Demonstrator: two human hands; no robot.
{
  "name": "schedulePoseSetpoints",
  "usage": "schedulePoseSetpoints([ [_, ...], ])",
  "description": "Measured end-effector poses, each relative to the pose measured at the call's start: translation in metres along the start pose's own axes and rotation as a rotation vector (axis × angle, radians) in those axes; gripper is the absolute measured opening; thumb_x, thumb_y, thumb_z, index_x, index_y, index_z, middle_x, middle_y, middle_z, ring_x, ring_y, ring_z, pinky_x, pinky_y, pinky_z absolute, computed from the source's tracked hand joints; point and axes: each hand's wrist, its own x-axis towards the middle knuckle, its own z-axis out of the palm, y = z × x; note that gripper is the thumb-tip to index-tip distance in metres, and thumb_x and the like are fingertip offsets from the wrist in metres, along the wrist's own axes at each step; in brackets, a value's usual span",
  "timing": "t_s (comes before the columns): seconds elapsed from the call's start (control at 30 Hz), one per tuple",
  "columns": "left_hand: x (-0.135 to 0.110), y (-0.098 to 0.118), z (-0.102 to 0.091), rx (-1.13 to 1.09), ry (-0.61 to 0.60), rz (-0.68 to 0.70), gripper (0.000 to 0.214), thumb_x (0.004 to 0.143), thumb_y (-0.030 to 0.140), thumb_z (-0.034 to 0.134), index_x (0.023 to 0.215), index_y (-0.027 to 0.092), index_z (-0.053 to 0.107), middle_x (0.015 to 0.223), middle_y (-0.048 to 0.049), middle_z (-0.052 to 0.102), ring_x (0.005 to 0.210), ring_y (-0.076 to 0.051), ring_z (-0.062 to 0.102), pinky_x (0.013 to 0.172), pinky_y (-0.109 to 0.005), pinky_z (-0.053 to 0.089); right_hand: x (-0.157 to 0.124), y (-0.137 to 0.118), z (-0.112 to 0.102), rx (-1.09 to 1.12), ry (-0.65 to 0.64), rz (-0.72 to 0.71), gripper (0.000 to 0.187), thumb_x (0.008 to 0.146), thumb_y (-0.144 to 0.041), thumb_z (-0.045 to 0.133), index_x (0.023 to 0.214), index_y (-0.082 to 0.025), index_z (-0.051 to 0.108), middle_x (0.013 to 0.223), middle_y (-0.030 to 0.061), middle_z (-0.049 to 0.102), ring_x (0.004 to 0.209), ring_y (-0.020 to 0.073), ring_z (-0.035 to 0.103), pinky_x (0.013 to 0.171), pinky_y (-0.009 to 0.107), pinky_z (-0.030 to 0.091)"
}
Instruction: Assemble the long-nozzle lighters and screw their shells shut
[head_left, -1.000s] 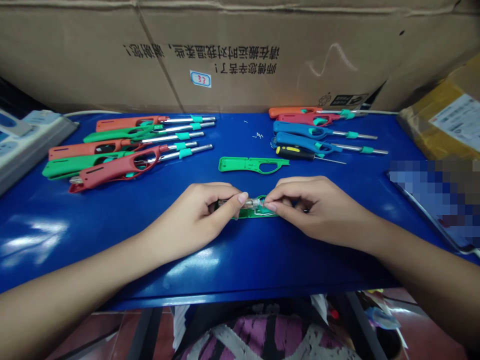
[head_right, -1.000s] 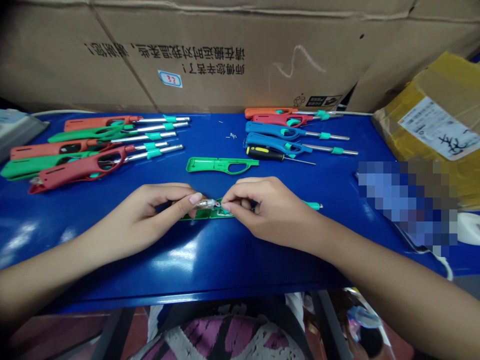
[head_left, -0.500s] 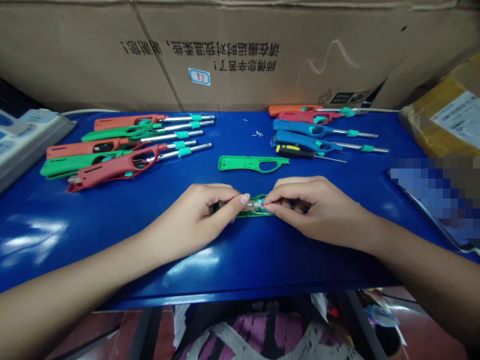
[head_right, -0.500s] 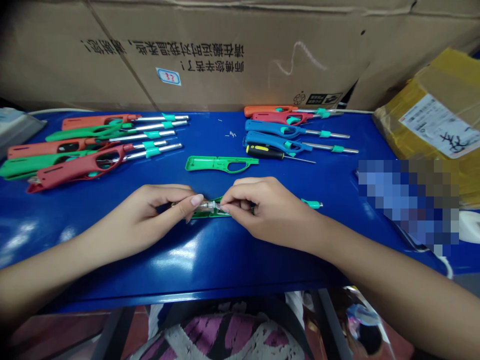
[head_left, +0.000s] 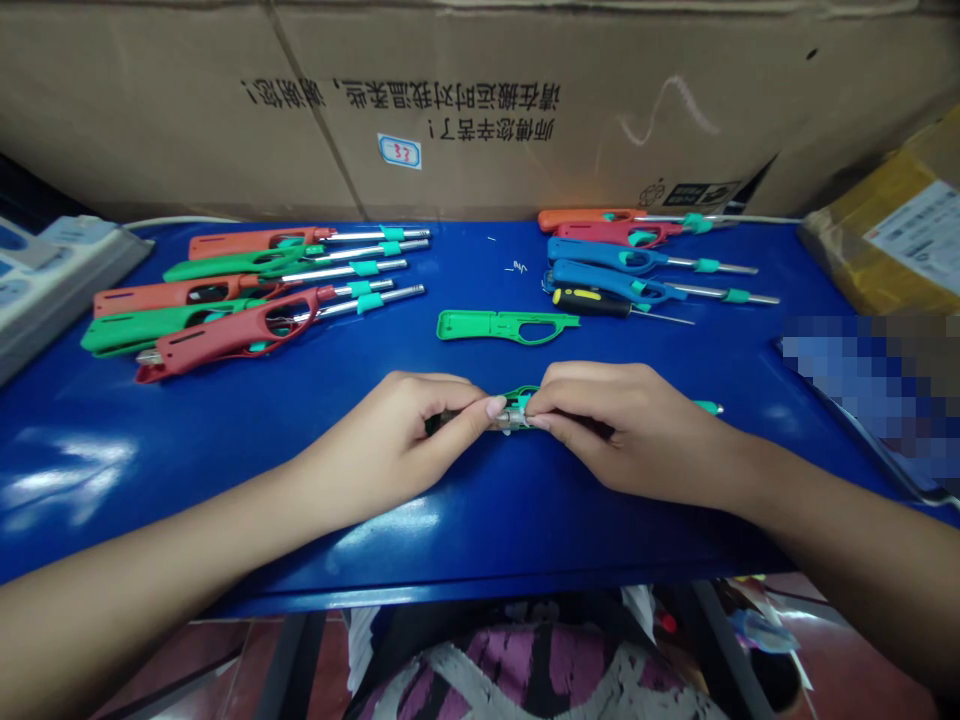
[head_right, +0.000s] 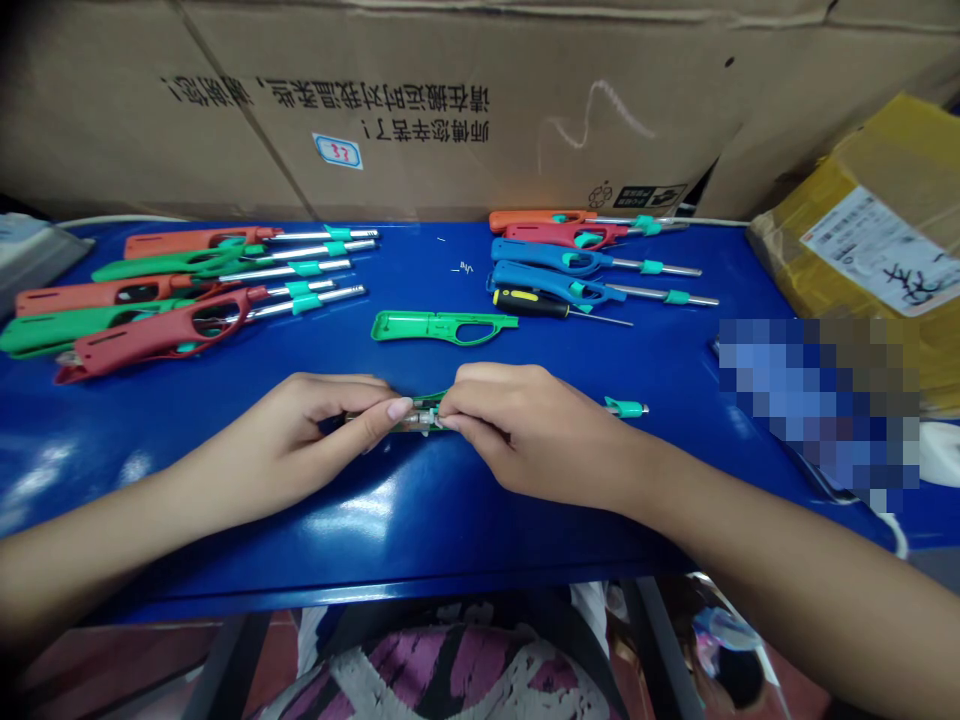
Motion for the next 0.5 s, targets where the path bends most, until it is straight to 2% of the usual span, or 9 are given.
schedulePoseSetpoints([
  [0.23, 0.0013, -0.0023, 0.0025, 0.062, -0.001, 0.081, 0.033, 0.104, 0.029, 0.049, 0.079, 0.017, 0.066, 0.072, 0.0025, 0.058, 0.07, -0.011, 0.054, 0.068, -0.025, 0.039, -0.002, 0.0003, 0.0016, -0.056, -0.058, -0.003, 0.025, 0.104, -0.02, 0.043, 0.1, -0.018, 0.068, 0.094, 0.0042, 0.066, 0.083, 0.0146, 0.06, 0.074, 0.028, 0.046],
  [0.37, 0.0011, -0.0016, 0.0015, 0.051, 0.052, 0.068, 0.035, 0.104, 0.029, 0.05, 0.074, 0.017, 0.061, 0.069, 0.0036, 0.055, 0.066, -0.01, 0.053, 0.065, -0.023, 0.039, -0.001, -0.0007, 0.0006, -0.045, 0.061, -0.03, 0.02, 0.102, -0.02, 0.05, 0.101, -0.017, 0.07, 0.093, 0.0036, 0.07, 0.085, 0.0136, 0.063, 0.076, 0.026, 0.047],
  [0.5, 0.0013, -0.0009, 0.0002, 0.063, 0.105, 0.059, 0.039, 0.104, 0.031, 0.05, 0.069, 0.016, 0.057, 0.069, 0.0037, 0.054, 0.066, -0.01, 0.052, 0.065, -0.023, 0.04, -0.0001, -0.0012, 0.0007, -0.053, 0.19, -0.017, 0.014, 0.097, -0.015, 0.059, 0.101, -0.018, 0.071, 0.088, 0.0004, 0.072, 0.08, 0.0112, 0.065, 0.07, 0.023, 0.047],
])
